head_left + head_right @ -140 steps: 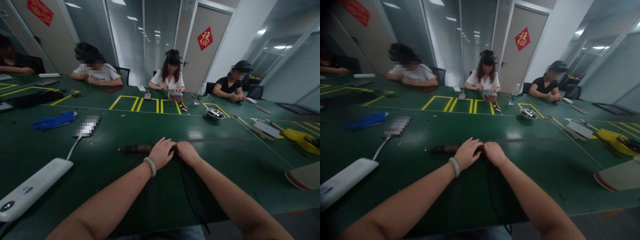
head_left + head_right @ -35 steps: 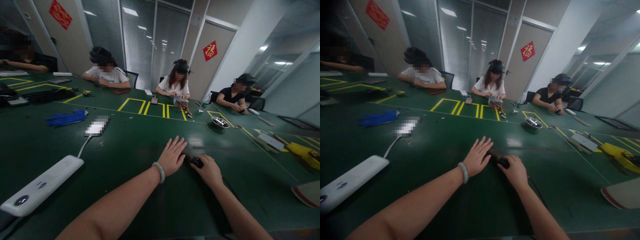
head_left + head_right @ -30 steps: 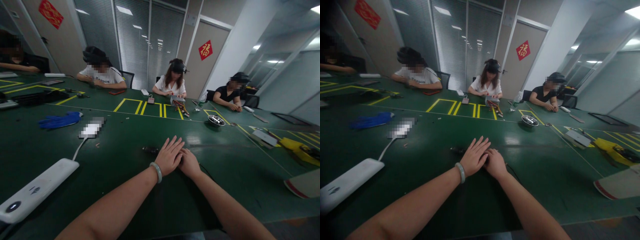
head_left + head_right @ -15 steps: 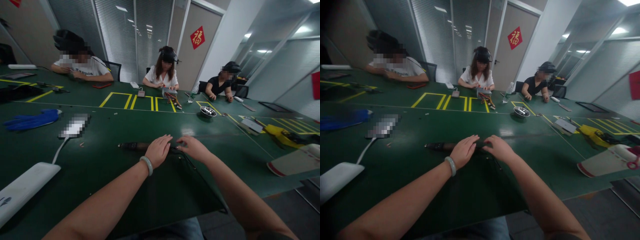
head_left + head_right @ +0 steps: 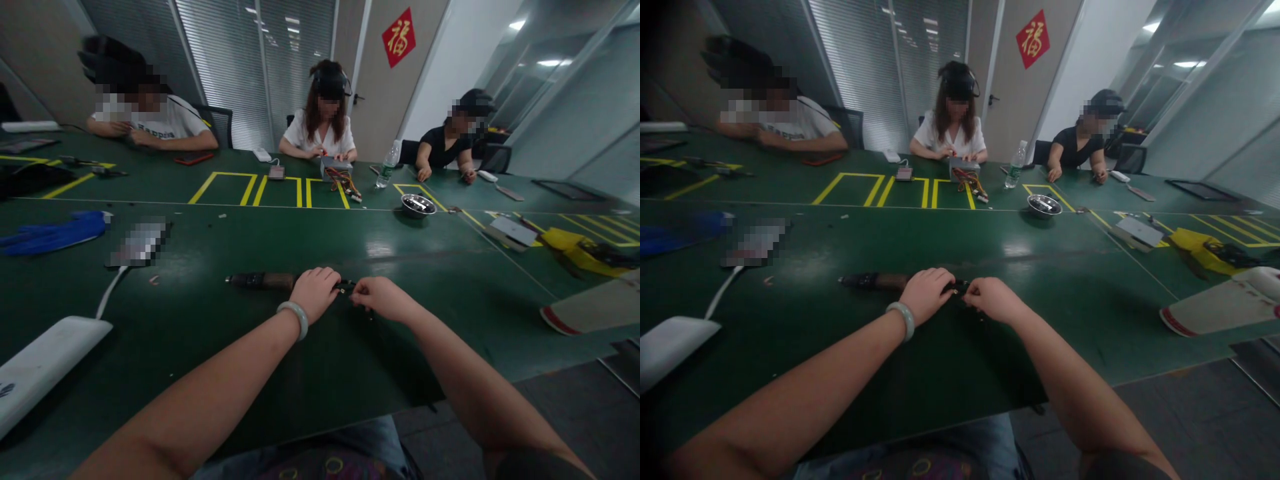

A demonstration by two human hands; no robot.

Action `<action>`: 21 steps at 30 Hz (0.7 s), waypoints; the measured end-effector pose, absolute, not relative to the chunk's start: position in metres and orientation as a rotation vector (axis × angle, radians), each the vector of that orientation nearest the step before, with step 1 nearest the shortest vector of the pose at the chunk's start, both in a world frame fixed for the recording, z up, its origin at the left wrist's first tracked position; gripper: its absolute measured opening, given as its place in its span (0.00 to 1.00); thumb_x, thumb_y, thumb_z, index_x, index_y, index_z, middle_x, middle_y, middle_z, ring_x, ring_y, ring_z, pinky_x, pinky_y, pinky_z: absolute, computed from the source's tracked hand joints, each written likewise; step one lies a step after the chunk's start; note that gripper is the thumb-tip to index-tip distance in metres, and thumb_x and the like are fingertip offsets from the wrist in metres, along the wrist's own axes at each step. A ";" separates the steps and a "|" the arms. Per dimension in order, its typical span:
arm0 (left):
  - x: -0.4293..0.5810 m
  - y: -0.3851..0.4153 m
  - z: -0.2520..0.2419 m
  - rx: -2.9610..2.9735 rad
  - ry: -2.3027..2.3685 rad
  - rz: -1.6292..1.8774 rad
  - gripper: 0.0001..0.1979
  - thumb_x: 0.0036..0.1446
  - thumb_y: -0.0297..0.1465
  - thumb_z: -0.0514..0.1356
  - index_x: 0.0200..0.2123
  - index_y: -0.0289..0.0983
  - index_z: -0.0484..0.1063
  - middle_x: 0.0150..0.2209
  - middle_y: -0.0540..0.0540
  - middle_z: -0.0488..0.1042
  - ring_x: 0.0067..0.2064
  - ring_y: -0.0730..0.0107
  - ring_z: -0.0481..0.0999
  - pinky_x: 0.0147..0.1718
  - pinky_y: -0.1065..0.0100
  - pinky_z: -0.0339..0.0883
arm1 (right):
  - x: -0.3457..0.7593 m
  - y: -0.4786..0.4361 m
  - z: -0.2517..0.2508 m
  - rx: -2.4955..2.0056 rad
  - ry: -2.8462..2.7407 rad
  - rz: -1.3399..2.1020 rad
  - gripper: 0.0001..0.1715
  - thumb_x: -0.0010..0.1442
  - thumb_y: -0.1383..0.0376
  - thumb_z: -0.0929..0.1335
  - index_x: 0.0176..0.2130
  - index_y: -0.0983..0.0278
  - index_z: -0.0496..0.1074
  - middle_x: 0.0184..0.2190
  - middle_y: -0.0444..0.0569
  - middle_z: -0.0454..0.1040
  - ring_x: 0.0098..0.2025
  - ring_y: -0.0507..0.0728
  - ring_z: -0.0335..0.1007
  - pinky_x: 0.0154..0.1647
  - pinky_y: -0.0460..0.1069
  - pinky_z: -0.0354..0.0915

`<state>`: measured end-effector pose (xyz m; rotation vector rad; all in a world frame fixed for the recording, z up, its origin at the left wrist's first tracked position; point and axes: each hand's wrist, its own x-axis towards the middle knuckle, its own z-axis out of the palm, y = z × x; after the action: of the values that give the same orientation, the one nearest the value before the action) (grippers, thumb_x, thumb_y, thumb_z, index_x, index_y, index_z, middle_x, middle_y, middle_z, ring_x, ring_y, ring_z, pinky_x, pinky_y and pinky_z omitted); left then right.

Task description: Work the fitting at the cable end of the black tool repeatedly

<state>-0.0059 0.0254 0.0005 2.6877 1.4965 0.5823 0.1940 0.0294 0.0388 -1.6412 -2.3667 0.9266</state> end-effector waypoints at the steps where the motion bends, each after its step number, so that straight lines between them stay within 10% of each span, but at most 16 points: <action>1: -0.005 0.026 0.000 2.689 1.515 0.571 0.06 0.60 0.34 0.58 0.40 0.40 0.68 0.41 0.47 0.71 0.44 0.63 0.70 0.41 0.63 0.62 | 0.192 0.033 0.036 -1.590 -2.266 0.998 0.10 0.59 0.58 0.65 0.35 0.62 0.71 0.28 0.44 0.77 0.23 0.49 0.68 0.24 0.44 0.59; 21: -0.004 0.031 -0.001 2.612 1.471 0.677 0.06 0.59 0.34 0.57 0.39 0.40 0.70 0.39 0.48 0.74 0.41 0.64 0.72 0.42 0.62 0.64 | 0.194 0.034 -0.002 -1.575 -2.070 0.567 0.09 0.59 0.60 0.67 0.40 0.59 0.73 0.32 0.44 0.76 0.32 0.52 0.71 0.33 0.46 0.63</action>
<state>-0.0037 0.0306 -0.0012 2.6115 1.4712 0.6767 0.1936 0.0341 -0.0019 -1.5754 -2.0695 0.5665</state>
